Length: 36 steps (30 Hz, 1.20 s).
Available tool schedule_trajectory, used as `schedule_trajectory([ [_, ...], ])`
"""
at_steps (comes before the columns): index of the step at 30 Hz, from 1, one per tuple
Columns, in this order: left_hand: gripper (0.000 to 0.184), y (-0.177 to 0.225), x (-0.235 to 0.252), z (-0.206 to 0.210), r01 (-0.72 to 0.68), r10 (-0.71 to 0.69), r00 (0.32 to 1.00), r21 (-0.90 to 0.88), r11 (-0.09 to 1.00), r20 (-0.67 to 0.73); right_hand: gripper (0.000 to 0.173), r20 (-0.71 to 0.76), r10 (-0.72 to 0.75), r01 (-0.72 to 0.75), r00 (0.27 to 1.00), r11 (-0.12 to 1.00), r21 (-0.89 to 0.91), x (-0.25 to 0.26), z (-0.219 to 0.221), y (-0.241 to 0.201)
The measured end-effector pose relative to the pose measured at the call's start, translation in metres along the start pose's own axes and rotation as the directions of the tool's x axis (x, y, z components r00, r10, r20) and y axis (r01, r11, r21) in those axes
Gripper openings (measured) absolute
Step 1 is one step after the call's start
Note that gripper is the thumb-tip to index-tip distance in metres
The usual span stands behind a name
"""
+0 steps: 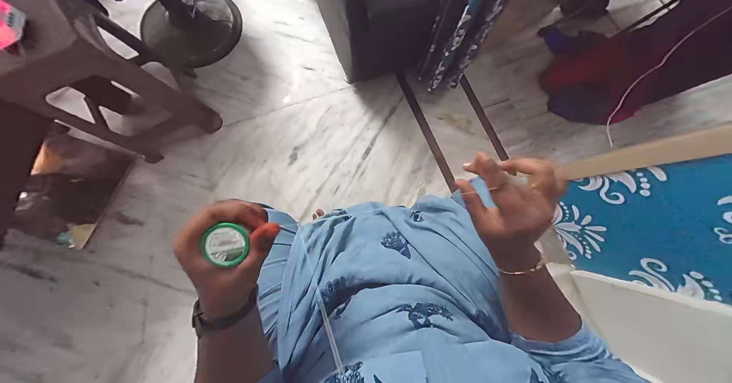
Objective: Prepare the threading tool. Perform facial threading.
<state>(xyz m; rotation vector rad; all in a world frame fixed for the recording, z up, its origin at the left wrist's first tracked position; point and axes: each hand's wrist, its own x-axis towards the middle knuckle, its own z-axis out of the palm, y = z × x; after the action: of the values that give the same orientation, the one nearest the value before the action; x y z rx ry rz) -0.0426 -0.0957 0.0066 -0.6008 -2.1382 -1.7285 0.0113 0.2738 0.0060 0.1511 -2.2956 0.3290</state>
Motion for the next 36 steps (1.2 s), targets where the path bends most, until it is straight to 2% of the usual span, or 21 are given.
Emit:
schedule_trajectory([
  [2,0.026,-0.029,-0.003,0.009,0.202,-0.187,0.978,0.214,0.956,-0.089,0.026,0.093,-0.009,0.009,0.996,1.0,0.001,-0.007,0.025,-0.001],
  [4,0.039,-0.062,0.0,0.027,0.455,-0.482,0.87,0.547,0.702,-0.106,0.021,0.32,0.008,-0.013,0.947,1.0,0.013,-0.026,0.071,0.003],
  [6,0.039,-0.081,0.001,0.049,0.536,-0.663,0.742,0.68,0.5,-0.098,0.028,0.608,0.098,-0.167,0.788,0.984,0.058,-0.033,0.096,0.0],
  [7,0.036,-0.077,0.003,0.056,0.546,-0.673,0.734,0.667,0.507,-0.09,0.036,0.664,0.143,-0.261,0.734,0.962,0.082,-0.03,0.097,-0.003],
  [9,0.031,-0.049,-0.002,0.06,0.493,-0.587,0.809,0.512,0.703,0.026,0.053,0.627,0.22,-0.403,0.747,0.901,0.164,-0.027,0.079,-0.006],
  [11,0.03,-0.016,-0.005,0.063,0.332,-0.36,0.901,0.151,0.931,0.242,0.064,0.531,0.289,-0.465,0.797,0.855,0.232,-0.026,0.067,-0.005],
  [13,0.035,0.018,-0.003,0.079,0.134,-0.039,0.903,-0.195,0.971,0.427,0.08,0.517,0.281,-0.432,0.809,0.88,0.198,-0.034,0.073,-0.001],
  [15,0.038,0.05,0.004,0.104,-0.091,0.166,0.852,-0.171,0.981,0.497,0.076,0.62,0.223,-0.371,0.752,0.921,0.118,-0.045,0.093,0.001],
  [17,0.032,0.063,0.008,0.129,-0.257,0.198,0.849,0.056,0.965,0.489,0.068,0.812,0.195,-0.334,0.55,0.942,0.0,-0.043,0.106,-0.006],
  [18,0.029,0.06,0.009,0.138,-0.256,0.175,0.876,0.124,0.959,0.449,0.065,0.846,0.173,-0.274,0.504,0.961,-0.033,-0.042,0.107,-0.009],
  [19,0.025,0.055,0.01,0.139,-0.229,0.15,0.907,0.161,0.96,0.393,0.063,0.831,0.146,-0.233,0.537,0.972,-0.02,-0.043,0.106,-0.011],
  [21,0.02,0.042,0.018,0.121,-0.16,0.103,0.96,0.205,0.966,0.26,0.057,0.711,0.126,-0.221,0.692,0.974,0.043,-0.04,0.096,-0.005],
  [24,0.026,0.026,0.025,0.058,-0.149,0.121,0.979,0.175,0.973,0.162,0.049,0.366,0.153,-0.157,0.918,0.987,-0.018,-0.031,0.055,0.004],
  [26,0.027,0.014,0.02,0.021,-0.148,0.137,0.979,0.063,0.987,0.153,0.048,0.138,0.138,-0.124,0.981,0.987,-0.101,-0.017,0.018,-0.007],
  [28,0.022,-0.003,0.013,-0.001,-0.049,0.048,0.991,0.008,0.999,0.126,0.042,0.028,0.119,-0.116,0.993,0.989,-0.088,-0.01,0.0,-0.02],
  [30,0.025,-0.034,0.009,-0.006,0.166,-0.182,0.982,0.216,0.962,0.055,0.034,0.09,0.085,-0.077,0.992,0.993,-0.085,-0.014,0.016,-0.028],
  [31,0.031,-0.055,0.009,-0.001,0.286,-0.325,0.945,0.406,0.868,0.028,0.03,0.169,0.07,-0.056,0.983,0.995,-0.084,-0.021,0.038,-0.028],
  [33,0.037,-0.089,0.004,0.023,0.471,-0.594,0.804,0.641,0.606,-0.029,0.029,0.393,0.048,-0.031,0.918,0.998,-0.051,-0.04,0.087,-0.024],
  [34,0.038,-0.096,0.001,0.035,0.502,-0.655,0.754,0.678,0.537,-0.04,0.033,0.51,0.061,-0.063,0.858,0.998,-0.014,-0.045,0.101,-0.024],
  [35,0.036,-0.092,0.006,0.041,0.508,-0.656,0.754,0.666,0.547,-0.036,0.04,0.56,0.089,-0.111,0.824,0.994,0.005,-0.04,0.105,-0.026],
  [36,0.033,-0.081,0.011,0.041,0.49,-0.608,0.794,0.612,0.621,-0.018,0.05,0.529,0.109,-0.141,0.841,0.99,0.022,-0.033,0.101,-0.027],
])
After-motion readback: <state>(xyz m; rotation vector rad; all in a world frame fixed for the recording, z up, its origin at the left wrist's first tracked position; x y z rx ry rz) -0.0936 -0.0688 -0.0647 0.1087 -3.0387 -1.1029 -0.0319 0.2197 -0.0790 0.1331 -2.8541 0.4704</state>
